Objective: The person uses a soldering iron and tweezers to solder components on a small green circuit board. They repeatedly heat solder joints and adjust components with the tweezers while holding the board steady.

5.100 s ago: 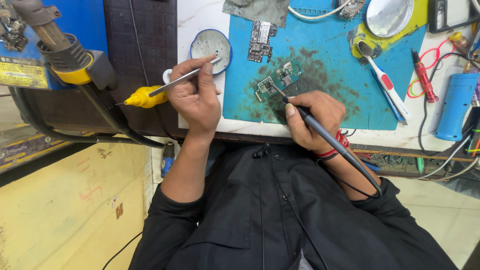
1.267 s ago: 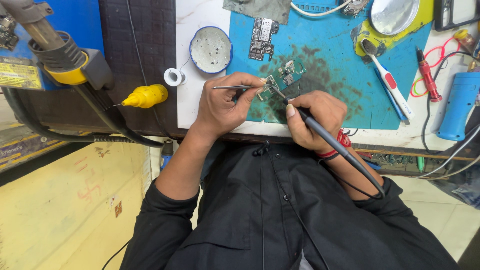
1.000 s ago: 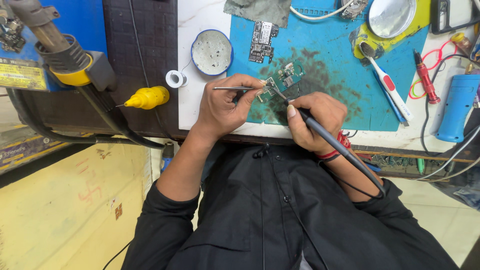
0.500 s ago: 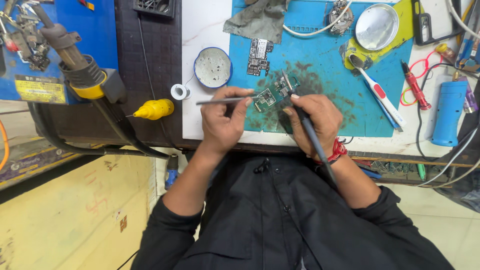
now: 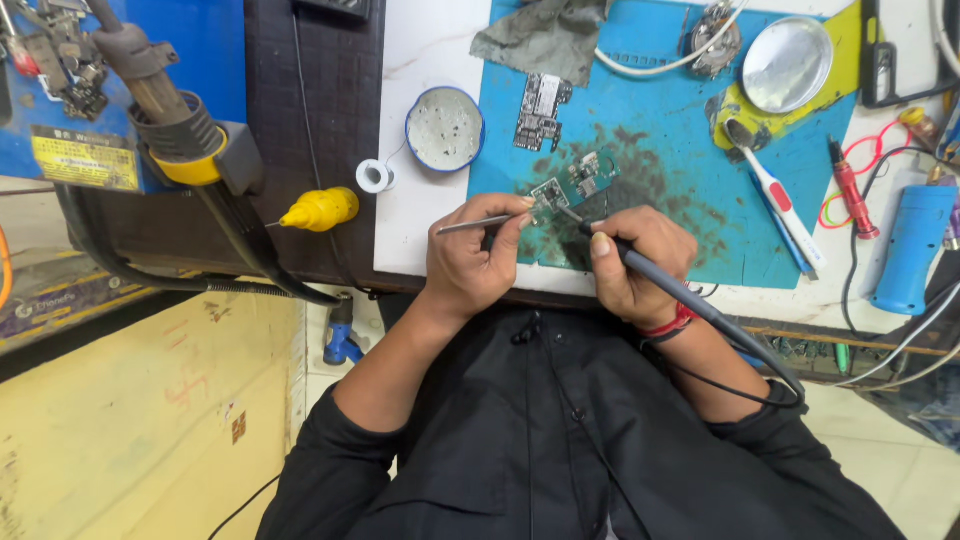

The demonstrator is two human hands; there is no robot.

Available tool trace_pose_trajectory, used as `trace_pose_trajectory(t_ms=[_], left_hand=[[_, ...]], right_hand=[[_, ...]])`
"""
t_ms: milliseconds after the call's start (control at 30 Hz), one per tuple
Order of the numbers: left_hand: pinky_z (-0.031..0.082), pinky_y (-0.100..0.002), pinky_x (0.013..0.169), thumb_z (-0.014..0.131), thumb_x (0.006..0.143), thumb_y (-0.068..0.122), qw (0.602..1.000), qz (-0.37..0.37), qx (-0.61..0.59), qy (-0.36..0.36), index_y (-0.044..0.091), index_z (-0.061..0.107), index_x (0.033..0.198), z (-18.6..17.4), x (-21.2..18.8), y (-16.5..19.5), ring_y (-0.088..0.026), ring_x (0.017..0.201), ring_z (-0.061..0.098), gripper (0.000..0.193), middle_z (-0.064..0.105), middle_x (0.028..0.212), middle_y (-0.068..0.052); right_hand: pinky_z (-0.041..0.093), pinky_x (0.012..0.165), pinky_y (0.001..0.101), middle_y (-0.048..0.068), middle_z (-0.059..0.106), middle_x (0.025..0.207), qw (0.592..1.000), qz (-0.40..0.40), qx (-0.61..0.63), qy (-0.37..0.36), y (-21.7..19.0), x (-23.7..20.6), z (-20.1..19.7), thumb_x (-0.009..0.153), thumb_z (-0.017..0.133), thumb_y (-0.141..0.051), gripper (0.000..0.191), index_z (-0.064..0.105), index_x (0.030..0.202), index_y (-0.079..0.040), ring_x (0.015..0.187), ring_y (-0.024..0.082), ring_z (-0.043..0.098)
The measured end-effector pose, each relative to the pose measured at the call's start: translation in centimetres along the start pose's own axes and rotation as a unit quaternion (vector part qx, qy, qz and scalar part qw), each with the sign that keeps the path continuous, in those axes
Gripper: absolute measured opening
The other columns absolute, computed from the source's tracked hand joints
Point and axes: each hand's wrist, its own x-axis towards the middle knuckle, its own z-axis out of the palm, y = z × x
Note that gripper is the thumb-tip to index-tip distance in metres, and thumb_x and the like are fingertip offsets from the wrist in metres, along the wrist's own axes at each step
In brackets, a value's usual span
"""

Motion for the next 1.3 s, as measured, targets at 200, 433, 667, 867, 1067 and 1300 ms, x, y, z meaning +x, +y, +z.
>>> trace_pose_trajectory(t_ms=[200,433,667,867,1067,1300], left_hand=[[0.061,-0.030,0.078,0.071,0.099,0.004,0.999,0.029,0.008,-0.014,0.004,0.066,0.109,-0.03,0.36,0.17,-0.022,0.090,0.079,0.011,0.076,0.101,-0.010],[0.060,-0.030,0.075,0.072,0.098,0.004,1.000,0.017,0.015,-0.019,0.004,0.067,0.107,-0.13,0.45,0.20,-0.022,0.087,0.079,0.010,0.076,0.098,-0.010],[0.060,-0.029,0.074,0.072,0.099,0.005,1.000,0.021,0.015,-0.013,0.005,0.067,0.107,-0.01,0.42,0.26,-0.022,0.085,0.078,0.010,0.076,0.097,-0.009],[0.059,-0.029,0.071,0.073,0.098,0.005,1.000,0.014,0.017,-0.014,0.005,0.068,0.107,-0.07,0.42,0.32,-0.021,0.082,0.078,0.010,0.076,0.096,-0.009],[0.060,-0.029,0.073,0.073,0.099,0.006,1.000,0.023,0.014,-0.013,0.005,0.067,0.108,-0.04,0.34,0.26,-0.020,0.085,0.078,0.011,0.076,0.098,-0.009],[0.059,-0.028,0.072,0.073,0.098,0.005,1.000,0.022,0.018,-0.011,0.005,0.067,0.108,0.05,0.34,0.07,-0.019,0.085,0.078,0.012,0.077,0.098,-0.009]], right_hand=[[0.050,0.065,0.0355,0.012,0.070,0.089,1.000,0.006,-0.010,-0.014,-0.30,0.35,-0.07,0.096,0.068,-0.006,0.006,0.064,0.096,-0.002,0.071,0.027,0.066],[0.049,0.064,0.0355,0.012,0.070,0.088,1.000,0.006,-0.013,-0.012,-0.41,0.23,0.03,0.095,0.069,-0.005,0.006,0.064,0.096,-0.002,0.070,0.026,0.065],[0.050,0.065,0.0351,0.012,0.070,0.088,1.000,-0.003,-0.009,-0.016,-0.35,0.30,-0.03,0.096,0.068,-0.005,0.006,0.063,0.096,-0.002,0.070,0.026,0.066],[0.050,0.065,0.0350,0.012,0.070,0.088,1.000,0.002,-0.016,-0.010,-0.46,0.23,-0.06,0.096,0.068,-0.004,0.005,0.064,0.096,-0.002,0.070,0.026,0.066],[0.050,0.065,0.0351,0.012,0.070,0.088,1.000,0.002,-0.012,-0.013,-0.51,0.16,-0.09,0.096,0.068,-0.005,0.005,0.064,0.096,-0.002,0.070,0.026,0.066],[0.049,0.062,0.0338,0.012,0.069,0.087,1.000,0.010,-0.019,-0.008,-0.53,0.23,-0.04,0.097,0.069,-0.005,0.005,0.065,0.096,-0.002,0.070,0.026,0.065]])
